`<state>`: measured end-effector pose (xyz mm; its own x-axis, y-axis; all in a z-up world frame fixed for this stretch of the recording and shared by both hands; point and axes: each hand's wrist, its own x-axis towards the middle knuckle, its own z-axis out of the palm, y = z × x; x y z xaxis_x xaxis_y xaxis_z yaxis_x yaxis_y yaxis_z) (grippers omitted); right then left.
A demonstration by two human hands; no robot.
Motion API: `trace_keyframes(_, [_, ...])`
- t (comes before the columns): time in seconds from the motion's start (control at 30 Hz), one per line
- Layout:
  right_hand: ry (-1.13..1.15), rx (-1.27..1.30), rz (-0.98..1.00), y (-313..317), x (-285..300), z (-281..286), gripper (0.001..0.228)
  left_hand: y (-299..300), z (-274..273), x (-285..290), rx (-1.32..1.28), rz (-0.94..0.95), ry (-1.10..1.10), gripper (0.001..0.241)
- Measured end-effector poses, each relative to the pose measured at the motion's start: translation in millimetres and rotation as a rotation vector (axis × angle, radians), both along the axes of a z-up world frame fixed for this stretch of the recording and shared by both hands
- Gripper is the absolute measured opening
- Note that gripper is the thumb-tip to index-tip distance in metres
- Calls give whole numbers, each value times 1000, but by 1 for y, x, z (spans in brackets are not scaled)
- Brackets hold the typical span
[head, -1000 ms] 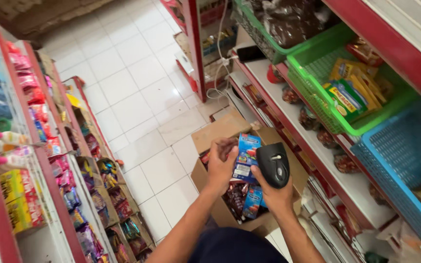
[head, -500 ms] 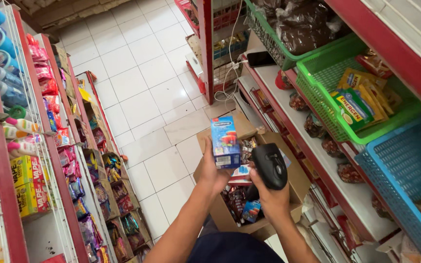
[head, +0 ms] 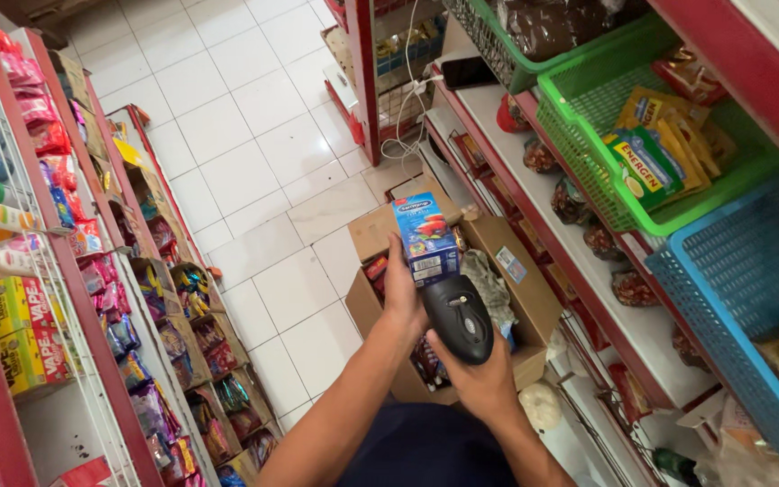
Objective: The person takes Dettol floor cleaner sachets and small boxes from a cardboard box, wipes them with a cloth, scans them with a handheld barcode scanner, and places them on store shelves. The person repeats this process for multiple items.
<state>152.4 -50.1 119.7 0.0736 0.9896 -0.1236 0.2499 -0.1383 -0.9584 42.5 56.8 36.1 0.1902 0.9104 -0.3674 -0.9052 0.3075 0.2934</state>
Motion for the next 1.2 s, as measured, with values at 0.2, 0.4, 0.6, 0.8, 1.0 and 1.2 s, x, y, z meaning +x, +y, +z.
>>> trace_keyframes(0.2, [-61,42,8,3,0,-2,40,-1,-5,2,-34,5,59,71])
trace_keyframes(0.4, [4,45,31,3,8,-19,39,-5,-13,1,-106,-14,88,73])
trace_keyframes(0.6, [-28,-25,93,3,18,-36,42,-6,-45,-7,-236,-7,218,74])
trace_keyframes(0.8, [7,-69,140,0,21,-53,41,-11,-89,-14,-276,-1,201,74])
trace_keyframes(1.0, [193,-203,112,-6,39,-103,42,-20,-113,-20,-311,-32,265,79])
trace_keyframes(1.2, [-41,-423,66,7,57,-224,37,-48,-119,-38,-301,48,417,64])
